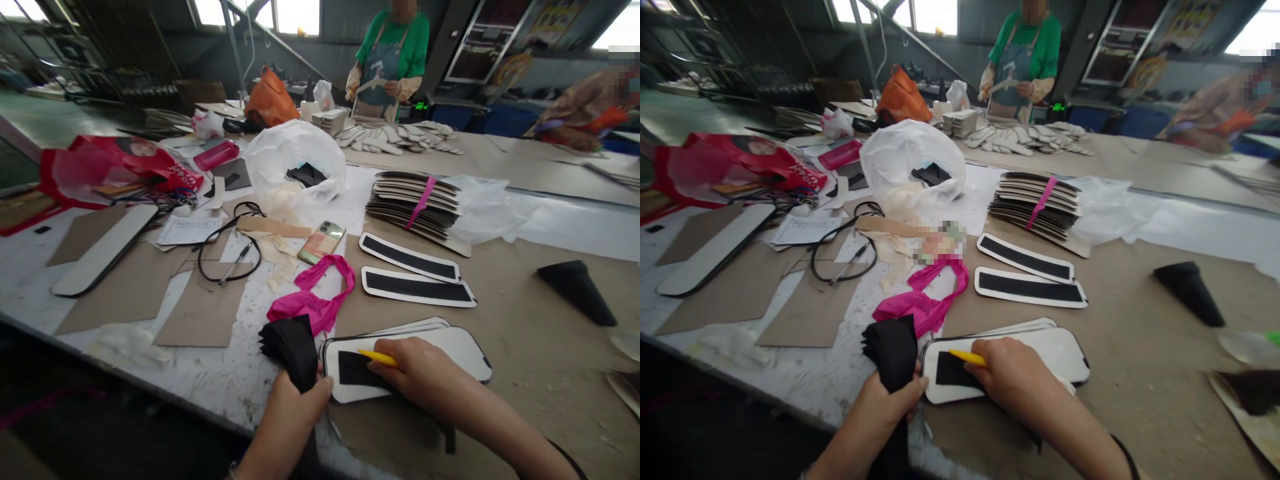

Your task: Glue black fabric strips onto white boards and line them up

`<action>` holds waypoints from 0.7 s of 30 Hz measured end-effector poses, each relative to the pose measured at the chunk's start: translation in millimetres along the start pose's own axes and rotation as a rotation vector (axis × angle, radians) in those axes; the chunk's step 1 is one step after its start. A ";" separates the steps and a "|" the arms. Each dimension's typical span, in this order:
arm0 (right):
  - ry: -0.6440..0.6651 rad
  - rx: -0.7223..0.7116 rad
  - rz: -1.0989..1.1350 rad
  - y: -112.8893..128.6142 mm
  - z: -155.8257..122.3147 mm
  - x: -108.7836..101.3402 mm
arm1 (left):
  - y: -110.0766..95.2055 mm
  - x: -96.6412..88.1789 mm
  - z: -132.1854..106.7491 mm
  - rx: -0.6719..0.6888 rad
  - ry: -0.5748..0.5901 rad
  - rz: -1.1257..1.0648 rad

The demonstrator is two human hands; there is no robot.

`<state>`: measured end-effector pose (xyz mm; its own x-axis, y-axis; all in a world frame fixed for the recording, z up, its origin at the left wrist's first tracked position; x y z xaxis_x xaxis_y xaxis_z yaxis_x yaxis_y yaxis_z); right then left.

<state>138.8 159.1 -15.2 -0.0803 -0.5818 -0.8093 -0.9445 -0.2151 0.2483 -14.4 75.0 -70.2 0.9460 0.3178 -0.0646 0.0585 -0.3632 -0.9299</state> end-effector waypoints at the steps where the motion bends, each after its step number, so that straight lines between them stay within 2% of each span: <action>1: 0.009 0.001 0.020 -1.2 -0.5 -2.4 | 0.2 0.2 0.6 -0.002 0.011 0.005; 3: 0.021 -0.012 0.104 -3.3 -3.1 -10.5 | 1.6 -0.3 1.5 -0.010 0.019 0.016; 5: 0.033 -0.061 0.289 -2.2 -9.5 -22.3 | 3.9 -1.1 2.3 -0.016 0.014 0.028; 8: 0.023 -0.095 0.774 1.7 -22.5 -41.7 | 8.0 0.3 3.5 -0.022 0.021 0.028; 11: -0.093 -0.089 1.217 8.5 -31.4 -51.5 | 10.7 2.6 4.4 -0.032 0.032 0.004; 13: -0.158 -0.153 1.398 18.6 -32.3 -49.8 | 10.8 3.3 4.7 -0.038 0.032 -0.026; 16: -0.153 -0.258 1.560 33.7 -25.5 -36.8 | 9.5 4.4 4.7 -0.046 0.043 -0.036; 21: -0.155 -0.262 1.578 41.3 -10.1 -13.4 | 4.7 5.6 4.8 -0.049 0.061 -0.004</action>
<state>104.1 150.2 11.3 -0.9193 -0.2641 0.2919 0.1860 0.3621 0.9134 -10.4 79.3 -76.6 0.9633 0.2657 -0.0373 0.0765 -0.4053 -0.9110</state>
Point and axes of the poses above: each hand's wrist, its own z-axis towards the middle knuckle, its own x-axis out of the palm, y = z × x, the point moved 7 cm from there along z, towards the middle knuckle, and after that the axes turned 11 degrees about x, right-handed, at the moved point
